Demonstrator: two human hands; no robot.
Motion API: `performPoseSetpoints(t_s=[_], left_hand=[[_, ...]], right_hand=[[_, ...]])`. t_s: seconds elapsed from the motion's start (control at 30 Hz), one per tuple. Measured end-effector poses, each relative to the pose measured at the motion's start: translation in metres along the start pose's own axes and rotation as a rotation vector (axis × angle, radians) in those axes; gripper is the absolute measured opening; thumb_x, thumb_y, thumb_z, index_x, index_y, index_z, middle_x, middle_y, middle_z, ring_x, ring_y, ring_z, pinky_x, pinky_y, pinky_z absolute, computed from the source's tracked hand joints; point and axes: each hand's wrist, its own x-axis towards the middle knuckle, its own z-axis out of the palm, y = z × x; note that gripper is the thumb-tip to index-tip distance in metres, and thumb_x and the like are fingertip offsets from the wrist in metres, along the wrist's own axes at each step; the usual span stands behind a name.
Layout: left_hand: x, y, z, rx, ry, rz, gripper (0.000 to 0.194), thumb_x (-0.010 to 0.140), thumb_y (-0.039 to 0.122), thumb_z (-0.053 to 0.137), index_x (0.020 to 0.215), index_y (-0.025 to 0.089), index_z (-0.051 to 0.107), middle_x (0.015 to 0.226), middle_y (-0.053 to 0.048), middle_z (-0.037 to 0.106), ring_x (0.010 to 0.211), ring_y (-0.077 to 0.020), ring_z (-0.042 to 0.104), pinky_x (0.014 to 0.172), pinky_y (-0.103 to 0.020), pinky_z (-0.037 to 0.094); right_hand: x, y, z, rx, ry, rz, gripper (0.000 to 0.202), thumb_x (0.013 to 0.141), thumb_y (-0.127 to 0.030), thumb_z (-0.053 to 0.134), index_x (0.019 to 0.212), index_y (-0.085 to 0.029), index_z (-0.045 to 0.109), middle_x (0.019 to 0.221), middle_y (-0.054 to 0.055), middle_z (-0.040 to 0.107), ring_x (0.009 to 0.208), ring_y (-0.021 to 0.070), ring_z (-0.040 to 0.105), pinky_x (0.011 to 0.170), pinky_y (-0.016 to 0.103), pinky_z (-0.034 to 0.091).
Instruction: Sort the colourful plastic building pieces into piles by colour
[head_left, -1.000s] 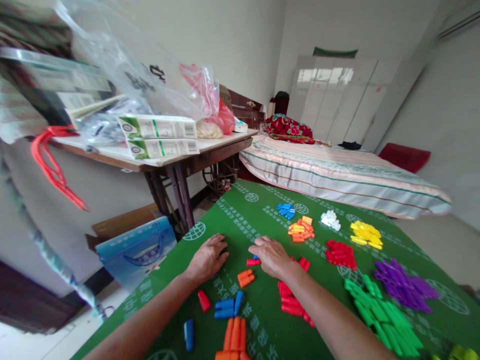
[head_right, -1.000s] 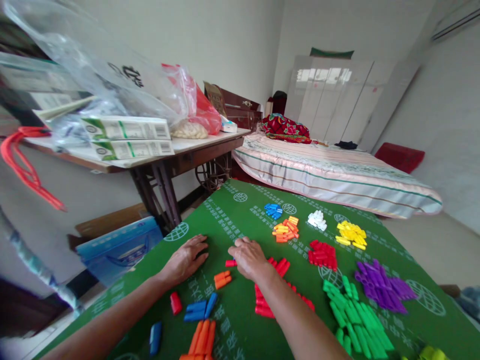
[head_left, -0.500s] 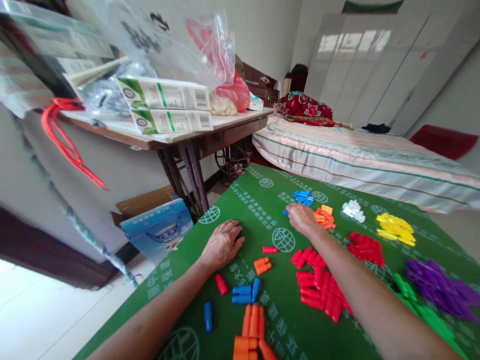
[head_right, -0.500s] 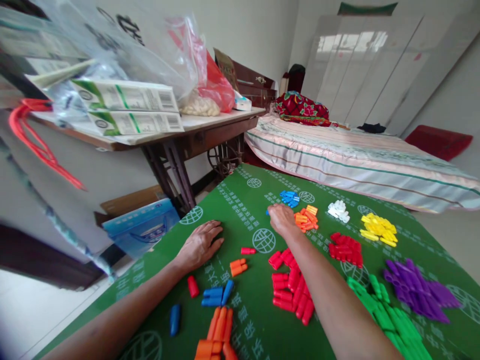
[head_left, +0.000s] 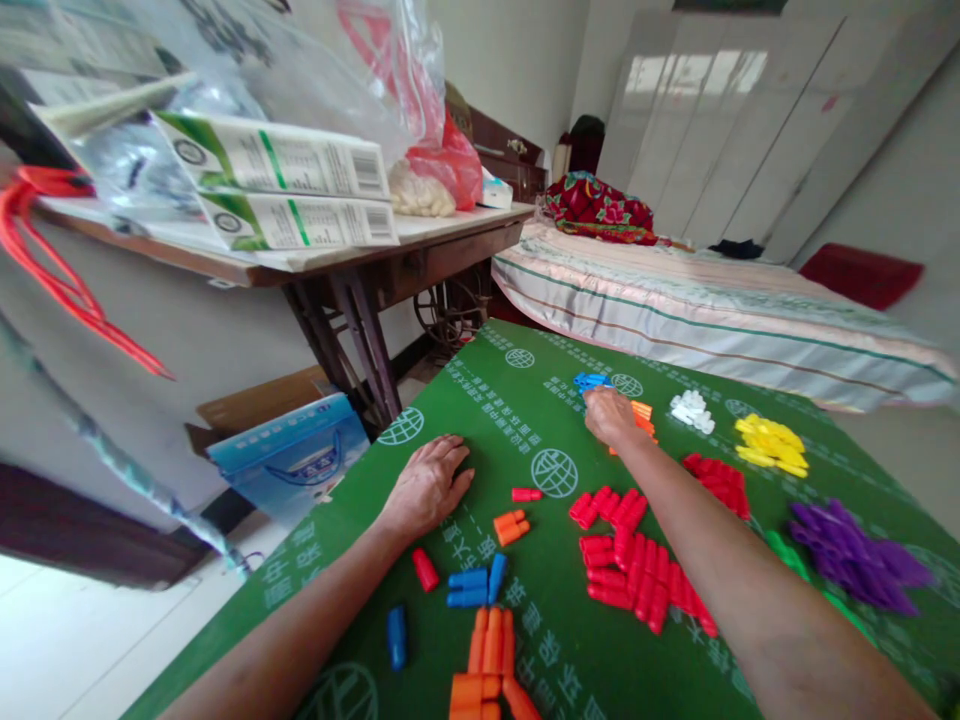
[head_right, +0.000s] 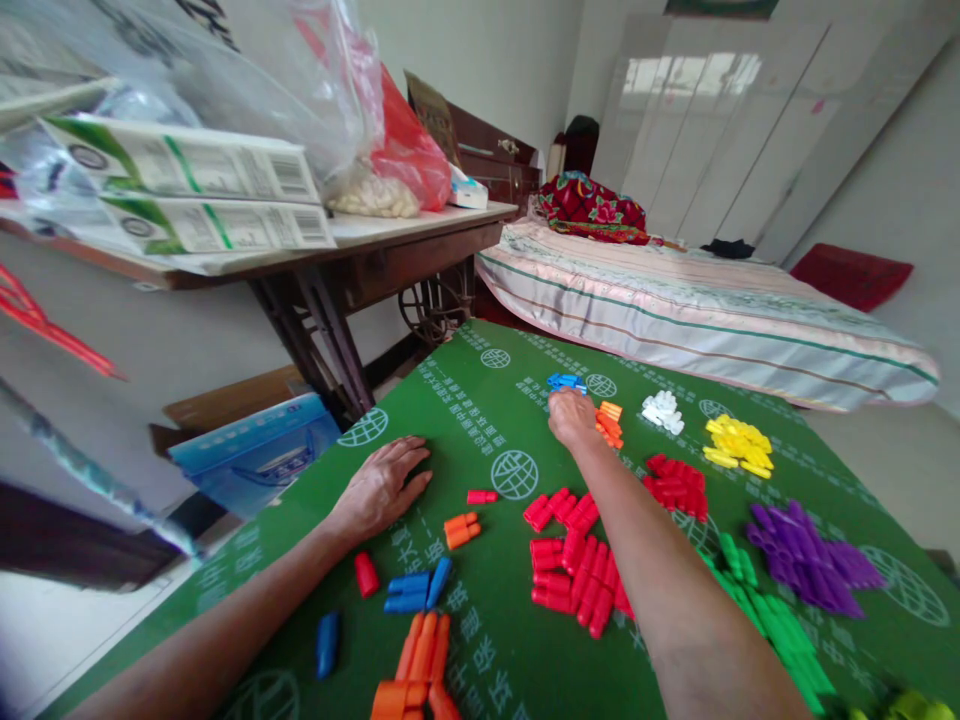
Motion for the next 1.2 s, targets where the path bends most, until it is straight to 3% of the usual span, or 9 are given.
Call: performPoseSetpoints(t_s=[0.23, 0.4, 0.5, 0.7, 0.83, 1.03, 1.2], left_hand=[[0.001, 0.001, -0.001, -0.016, 0.019, -0.008, 0.041, 0.087, 0.040, 0.041, 0.112, 0.015, 0.060, 0.124, -0.013, 0.058, 0.118, -0.0246, 0.050, 0.104, -0.041, 0.038], [0.002, -0.001, 0.000, -0.001, 0.042, 0.001, 0.041, 0.087, 0.042, 0.040, 0.111, 0.016, 0.061, 0.123, -0.012, 0.059, 0.117, -0.0235, 0.051, 0.103, -0.040, 0.039], [0.002, -0.002, 0.000, 0.000, 0.044, 0.007, 0.043, 0.087, 0.043, 0.039, 0.112, 0.015, 0.061, 0.123, -0.012, 0.059, 0.117, -0.0235, 0.051, 0.104, -0.039, 0.038], [0.003, -0.002, -0.002, -0.035, 0.060, -0.009, 0.042, 0.085, 0.044, 0.041, 0.109, 0.016, 0.062, 0.120, -0.012, 0.061, 0.116, -0.0237, 0.053, 0.102, -0.039, 0.040], [0.004, -0.004, 0.000, -0.036, 0.057, -0.013, 0.044, 0.085, 0.045, 0.041, 0.110, 0.015, 0.062, 0.122, -0.014, 0.061, 0.117, -0.0246, 0.053, 0.103, -0.040, 0.040], [0.004, -0.008, 0.004, -0.051, 0.068, -0.020, 0.043, 0.085, 0.046, 0.042, 0.109, 0.017, 0.062, 0.122, -0.013, 0.061, 0.118, -0.0246, 0.052, 0.103, -0.040, 0.040], [0.004, -0.007, 0.004, -0.041, 0.065, -0.016, 0.043, 0.085, 0.046, 0.042, 0.110, 0.017, 0.062, 0.122, -0.013, 0.061, 0.118, -0.0246, 0.052, 0.104, -0.041, 0.039]], right_hand=[[-0.079, -0.046, -0.020, 0.136, -0.022, -0.319, 0.020, 0.090, -0.026, 0.045, 0.094, -0.023, 0.065, 0.097, 0.002, 0.064, 0.095, 0.0150, 0.057, 0.080, 0.023, 0.042], [-0.128, -0.078, -0.022, 0.253, 0.024, -0.571, 0.017, 0.086, -0.028, 0.054, 0.094, -0.019, 0.065, 0.103, 0.007, 0.060, 0.106, 0.0211, 0.050, 0.092, 0.032, 0.041], [-0.139, -0.090, -0.018, 0.236, 0.048, -0.599, 0.021, 0.084, -0.029, 0.056, 0.097, -0.015, 0.063, 0.115, 0.012, 0.055, 0.119, 0.0262, 0.040, 0.097, 0.038, 0.039], [-0.137, -0.097, -0.008, 0.230, 0.028, -0.561, 0.017, 0.085, -0.022, 0.052, 0.094, -0.015, 0.065, 0.117, 0.012, 0.054, 0.123, 0.0243, 0.037, 0.099, 0.036, 0.037], [-0.128, -0.075, -0.007, 0.281, 0.061, -0.490, 0.017, 0.086, -0.025, 0.052, 0.093, -0.018, 0.065, 0.111, 0.008, 0.058, 0.115, 0.0211, 0.044, 0.097, 0.032, 0.038], [-0.105, 0.006, -0.002, 0.085, 0.030, -0.011, 0.021, 0.088, -0.024, 0.048, 0.100, -0.022, 0.065, 0.105, 0.006, 0.062, 0.103, 0.0175, 0.054, 0.088, 0.026, 0.041], [-0.099, 0.049, 0.010, -0.002, -0.031, 0.137, 0.022, 0.086, -0.021, 0.048, 0.097, -0.019, 0.068, 0.100, 0.012, 0.066, 0.094, 0.0231, 0.062, 0.076, 0.030, 0.046]])
